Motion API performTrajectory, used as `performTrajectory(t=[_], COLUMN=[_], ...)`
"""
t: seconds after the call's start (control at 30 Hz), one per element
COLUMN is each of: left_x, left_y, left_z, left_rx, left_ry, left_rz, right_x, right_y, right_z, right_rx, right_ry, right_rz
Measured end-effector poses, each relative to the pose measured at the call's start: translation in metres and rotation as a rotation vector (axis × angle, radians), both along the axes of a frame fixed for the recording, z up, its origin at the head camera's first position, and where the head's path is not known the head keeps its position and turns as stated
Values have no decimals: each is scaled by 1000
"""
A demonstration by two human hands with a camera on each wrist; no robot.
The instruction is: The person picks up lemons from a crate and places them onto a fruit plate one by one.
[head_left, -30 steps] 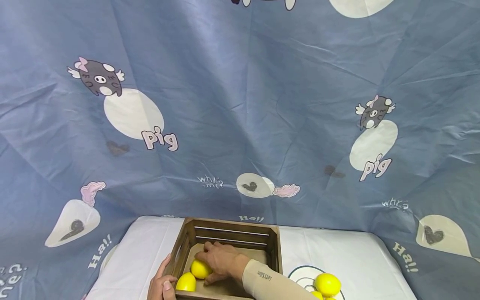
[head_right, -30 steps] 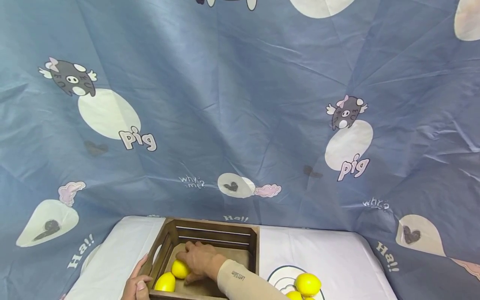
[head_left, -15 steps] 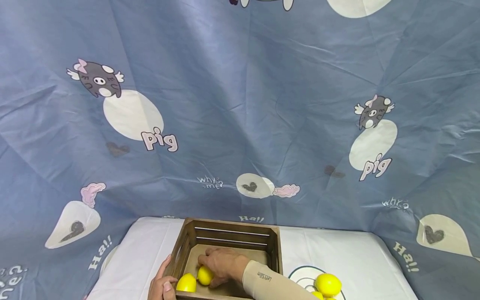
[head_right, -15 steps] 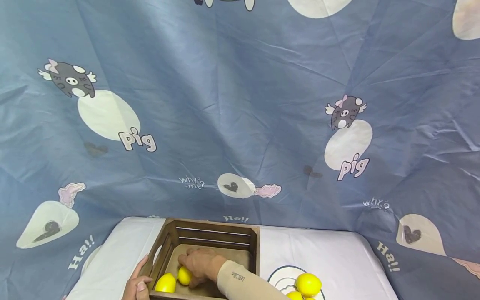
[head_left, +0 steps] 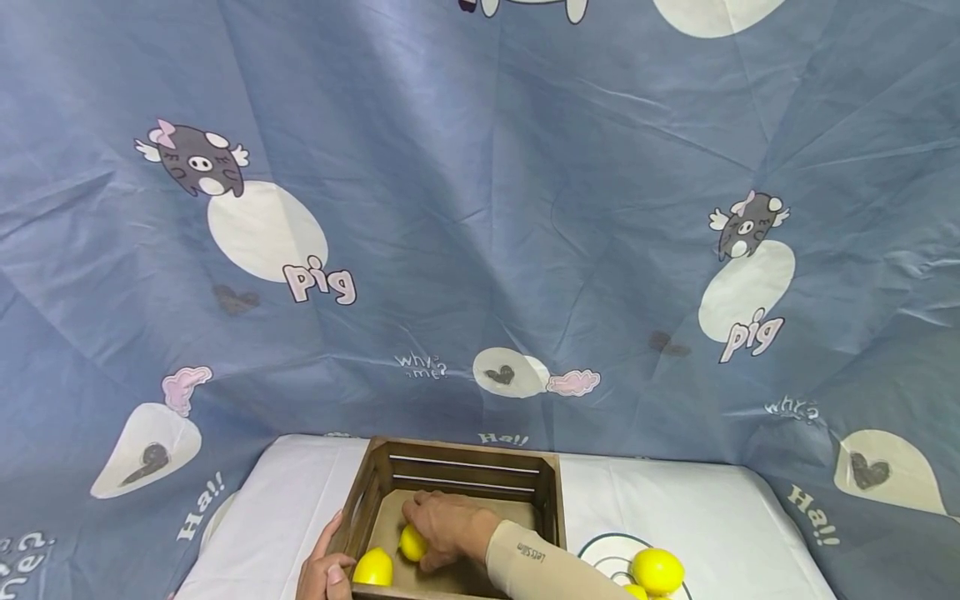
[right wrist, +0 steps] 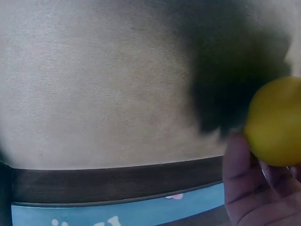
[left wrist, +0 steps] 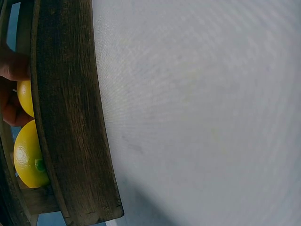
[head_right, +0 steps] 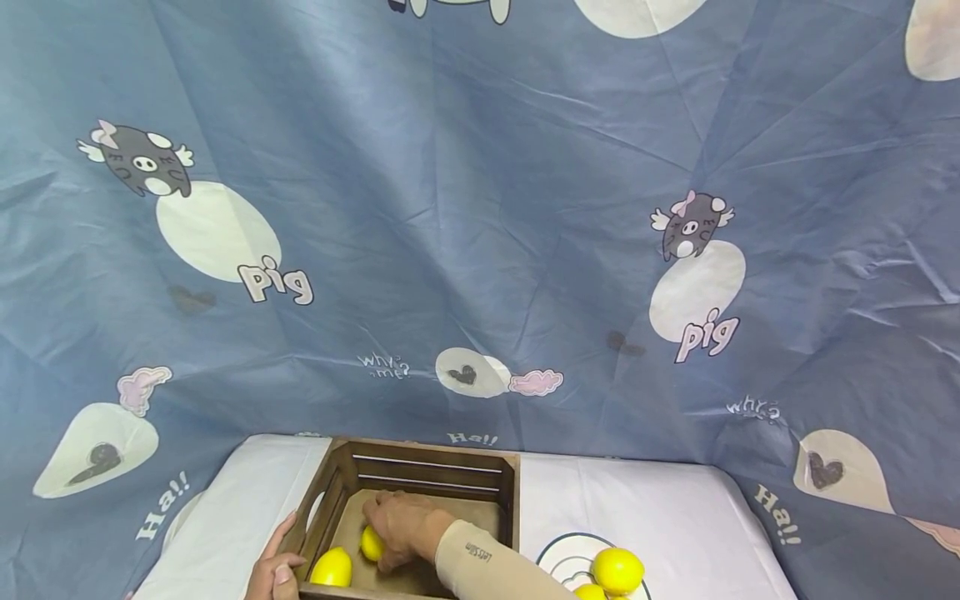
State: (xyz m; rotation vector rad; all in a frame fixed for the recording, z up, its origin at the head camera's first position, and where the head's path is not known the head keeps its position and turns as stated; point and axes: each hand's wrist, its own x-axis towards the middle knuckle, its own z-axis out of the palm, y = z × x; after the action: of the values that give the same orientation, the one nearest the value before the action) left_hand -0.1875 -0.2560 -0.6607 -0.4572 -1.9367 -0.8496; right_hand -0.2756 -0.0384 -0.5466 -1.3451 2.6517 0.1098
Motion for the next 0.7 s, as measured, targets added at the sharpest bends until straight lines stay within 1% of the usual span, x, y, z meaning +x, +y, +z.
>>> performTrajectory(t=[0.07,0.13,0.17,0.2,0.27,0.3,0.33,0.37,0.4,0.43,0.5,0.53,0.57,0.6,0.63,0.7], left_x=[5,5,5,5,3,1,0,-1,-2,-3,-3,-3,-3,-2,-1,0], left_y=[6,7,7,5,-1,-3,-3,-5,-6,-7,-4,-4,-3,-2,-3,-3], left_z=[16,17,16,11,-4,-10,-10,-15,-18,-19,-13,-15,-12,-7,-9,-7], left_rx=[8,9,3,17,30,27,23,28,29,22,11,23,25,20,21,14], left_ry=[12,15,14,-3,-32,-36,-38,-44,-43,-34,-14,-17,-20,-15,-19,-15], left_rz=[-5,-6,12,-3,-29,-29,-12,-29,-28,-29,0,-11,-7,13,-3,-8], right_x=[0,0,0,-1,-1,-1,-1,-1,-1,-1,-1,-1,-1,-2,-2,-2], right_y=[0,0,0,0,0,0,0,0,1,1,1,1,1,1,1,1], right_z=[1,0,0,0,0,-1,-1,0,0,0,0,0,1,1,1,3], right_rx=[-6,-11,-13,-16,-25,-31,-38,-45,-52,-56,-62,-64,-65,-67,-67,-70], right_ry=[-6,2,7,12,19,17,11,3,-6,-14,-25,-29,-30,-31,-30,-28], right_rz=[-16,-26,-26,-26,-22,-21,-23,-25,-28,-30,-34,-35,-35,-35,-33,-32])
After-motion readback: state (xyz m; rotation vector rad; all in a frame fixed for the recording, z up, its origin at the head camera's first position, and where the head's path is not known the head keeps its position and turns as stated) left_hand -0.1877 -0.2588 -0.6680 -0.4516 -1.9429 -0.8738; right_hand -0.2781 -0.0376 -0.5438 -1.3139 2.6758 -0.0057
